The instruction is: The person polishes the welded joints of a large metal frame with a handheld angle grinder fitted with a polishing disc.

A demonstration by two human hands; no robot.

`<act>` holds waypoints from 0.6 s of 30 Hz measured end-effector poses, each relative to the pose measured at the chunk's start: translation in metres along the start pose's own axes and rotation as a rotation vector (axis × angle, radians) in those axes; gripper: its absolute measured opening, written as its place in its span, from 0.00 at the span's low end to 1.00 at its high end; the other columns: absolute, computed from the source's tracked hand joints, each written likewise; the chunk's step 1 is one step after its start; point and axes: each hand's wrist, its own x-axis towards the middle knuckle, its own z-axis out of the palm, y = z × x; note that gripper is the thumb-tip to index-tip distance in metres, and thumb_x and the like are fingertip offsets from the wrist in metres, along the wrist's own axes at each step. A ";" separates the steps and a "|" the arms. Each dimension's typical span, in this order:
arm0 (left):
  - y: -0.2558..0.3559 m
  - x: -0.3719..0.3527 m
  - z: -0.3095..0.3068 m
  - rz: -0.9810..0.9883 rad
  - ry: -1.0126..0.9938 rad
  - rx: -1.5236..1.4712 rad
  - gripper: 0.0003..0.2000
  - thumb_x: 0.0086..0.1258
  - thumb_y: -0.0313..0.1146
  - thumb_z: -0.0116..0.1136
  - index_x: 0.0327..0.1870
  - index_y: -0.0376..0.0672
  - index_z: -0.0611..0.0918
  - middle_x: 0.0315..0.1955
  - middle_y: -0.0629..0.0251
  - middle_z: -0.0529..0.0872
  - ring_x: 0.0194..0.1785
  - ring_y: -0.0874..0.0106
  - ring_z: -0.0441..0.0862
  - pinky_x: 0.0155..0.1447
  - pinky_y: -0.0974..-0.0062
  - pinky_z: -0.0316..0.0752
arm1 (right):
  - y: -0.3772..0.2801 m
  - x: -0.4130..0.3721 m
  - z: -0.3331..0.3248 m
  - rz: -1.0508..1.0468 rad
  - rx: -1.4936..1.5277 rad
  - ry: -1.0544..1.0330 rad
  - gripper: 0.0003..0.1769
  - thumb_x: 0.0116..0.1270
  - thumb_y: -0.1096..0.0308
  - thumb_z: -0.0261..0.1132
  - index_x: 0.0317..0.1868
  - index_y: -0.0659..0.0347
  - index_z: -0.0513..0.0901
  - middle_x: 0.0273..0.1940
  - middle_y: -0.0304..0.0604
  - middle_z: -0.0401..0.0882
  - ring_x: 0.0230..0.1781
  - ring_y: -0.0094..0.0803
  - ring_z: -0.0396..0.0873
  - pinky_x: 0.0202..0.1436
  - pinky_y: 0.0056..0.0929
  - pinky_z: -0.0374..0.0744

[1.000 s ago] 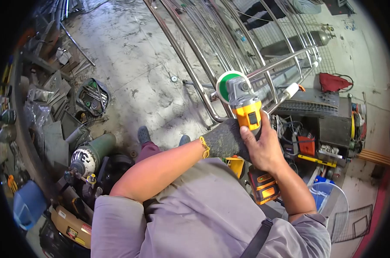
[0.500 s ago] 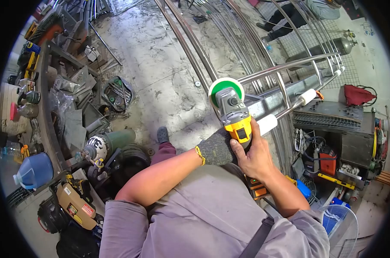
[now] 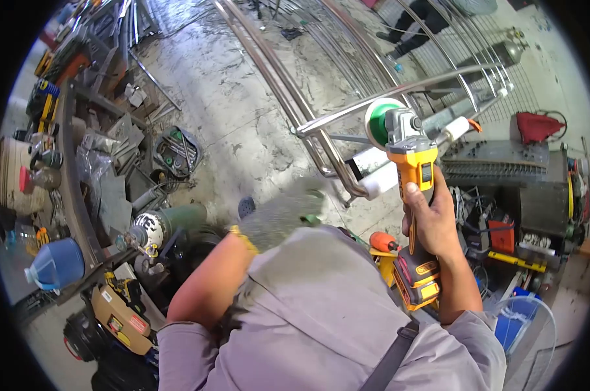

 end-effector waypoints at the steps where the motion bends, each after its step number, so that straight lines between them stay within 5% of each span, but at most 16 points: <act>1: 0.007 -0.012 -0.009 -0.032 0.028 -0.146 0.29 0.79 0.31 0.68 0.79 0.35 0.75 0.61 0.54 0.86 0.57 0.67 0.88 0.66 0.67 0.85 | 0.003 -0.003 -0.006 0.007 0.040 -0.009 0.30 0.86 0.58 0.68 0.78 0.64 0.69 0.32 0.36 0.77 0.20 0.22 0.77 0.23 0.26 0.79; 5: 0.031 -0.022 -0.006 0.035 0.274 0.274 0.28 0.78 0.27 0.65 0.78 0.34 0.75 0.59 0.54 0.87 0.61 0.66 0.89 0.67 0.69 0.85 | 0.009 -0.020 -0.024 0.109 0.152 -0.075 0.30 0.86 0.53 0.67 0.75 0.64 0.71 0.35 0.38 0.79 0.20 0.24 0.78 0.23 0.27 0.80; 18: 0.033 0.003 0.027 0.297 0.210 -0.032 0.26 0.90 0.44 0.60 0.79 0.38 0.75 0.58 0.55 0.85 0.50 0.67 0.88 0.55 0.69 0.86 | 0.015 -0.053 -0.027 -0.017 0.261 -0.115 0.37 0.83 0.52 0.70 0.81 0.64 0.69 0.43 0.42 0.82 0.23 0.23 0.81 0.25 0.27 0.80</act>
